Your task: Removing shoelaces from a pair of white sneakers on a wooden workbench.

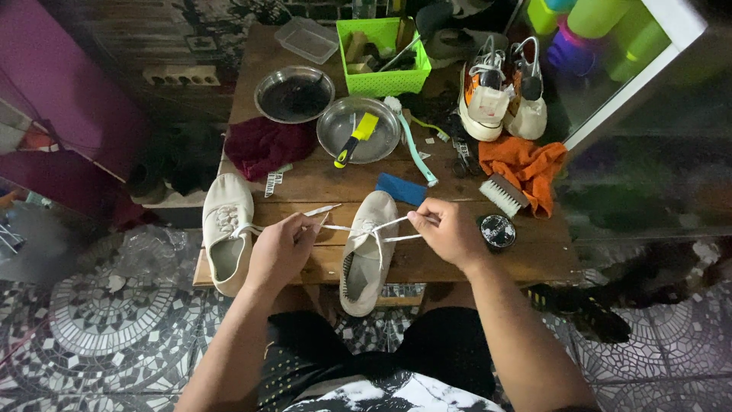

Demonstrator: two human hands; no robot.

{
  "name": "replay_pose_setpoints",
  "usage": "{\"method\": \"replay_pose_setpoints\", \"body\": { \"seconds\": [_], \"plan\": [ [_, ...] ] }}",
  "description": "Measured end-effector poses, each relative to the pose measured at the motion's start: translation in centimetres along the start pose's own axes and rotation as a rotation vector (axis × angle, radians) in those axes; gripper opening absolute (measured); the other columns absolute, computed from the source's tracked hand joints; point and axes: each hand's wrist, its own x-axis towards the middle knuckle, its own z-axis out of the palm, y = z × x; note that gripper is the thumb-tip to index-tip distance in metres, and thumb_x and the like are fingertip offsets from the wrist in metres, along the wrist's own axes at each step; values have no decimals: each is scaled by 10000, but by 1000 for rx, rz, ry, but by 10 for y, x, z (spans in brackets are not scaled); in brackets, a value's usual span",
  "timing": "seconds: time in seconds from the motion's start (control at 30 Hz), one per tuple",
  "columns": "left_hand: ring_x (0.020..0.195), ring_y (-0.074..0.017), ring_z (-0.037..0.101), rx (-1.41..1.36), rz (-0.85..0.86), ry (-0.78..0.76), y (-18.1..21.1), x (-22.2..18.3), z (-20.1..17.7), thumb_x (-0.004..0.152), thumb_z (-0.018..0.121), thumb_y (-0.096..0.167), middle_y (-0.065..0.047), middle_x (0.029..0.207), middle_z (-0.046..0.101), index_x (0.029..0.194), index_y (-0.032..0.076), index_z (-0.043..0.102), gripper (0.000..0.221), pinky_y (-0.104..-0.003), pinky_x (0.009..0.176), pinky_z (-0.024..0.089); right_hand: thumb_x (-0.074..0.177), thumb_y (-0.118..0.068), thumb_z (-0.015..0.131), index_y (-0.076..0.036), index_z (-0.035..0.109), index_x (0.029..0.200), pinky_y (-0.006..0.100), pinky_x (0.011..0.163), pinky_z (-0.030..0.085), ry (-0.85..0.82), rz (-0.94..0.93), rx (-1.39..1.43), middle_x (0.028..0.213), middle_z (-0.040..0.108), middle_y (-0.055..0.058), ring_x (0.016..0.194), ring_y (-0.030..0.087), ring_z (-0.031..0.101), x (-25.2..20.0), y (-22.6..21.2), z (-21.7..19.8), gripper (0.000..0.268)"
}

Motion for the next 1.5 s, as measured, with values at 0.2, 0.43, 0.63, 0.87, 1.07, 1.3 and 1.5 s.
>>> {"method": "replay_pose_setpoints", "body": {
  "seconds": [0.2,0.43,0.63,0.87,1.07,1.3,1.5],
  "plan": [
    [761,-447,691,-76,-133,-106,14,-18,3,1066,686,316,-216,801,728,1146,184,829,211,-528,772,564,1145,-180,671,-4,704,1191,220,467,413,-264,310,1351,657,322,-73,452,34,391,-12,28,11,184],
    [705,-331,633,-86,-151,-80,-11,-11,10,1066,684,273,-173,733,647,1090,169,826,177,-472,732,523,1057,-70,672,-16,741,883,305,549,397,-357,195,179,574,588,42,557,147,488,-2,-9,-27,195],
    [1109,-581,773,-146,33,-264,37,-31,-17,1039,677,229,-318,1116,836,1075,1,855,292,-620,973,598,1096,-273,679,-60,890,1066,406,798,663,-599,385,-84,943,896,183,807,277,851,-14,-26,-22,302],
    [1172,-561,746,-182,215,-85,38,2,7,1126,610,244,-242,1230,814,1146,74,800,256,-683,947,585,1111,-186,630,14,820,940,513,879,578,-893,25,207,900,788,197,887,301,709,-16,-11,6,325],
    [1010,-564,785,-22,246,-164,60,30,37,1061,642,233,-259,998,824,1101,93,808,221,-671,859,599,1118,-212,636,-158,778,1039,418,701,630,-376,105,-16,782,820,107,733,295,832,-9,-21,39,171],
    [946,-472,839,259,178,-285,57,40,61,882,720,354,-175,898,839,955,161,837,237,-613,841,667,979,-260,762,-217,824,1106,444,833,632,-277,158,-136,920,866,113,942,322,830,-12,-30,58,147],
    [867,-442,866,492,143,-229,46,48,105,953,684,191,-188,861,843,926,67,853,211,-579,750,694,1047,-354,629,8,834,1372,596,1192,509,-234,555,47,1385,816,299,1359,510,706,0,-63,58,527]
  ]
}}
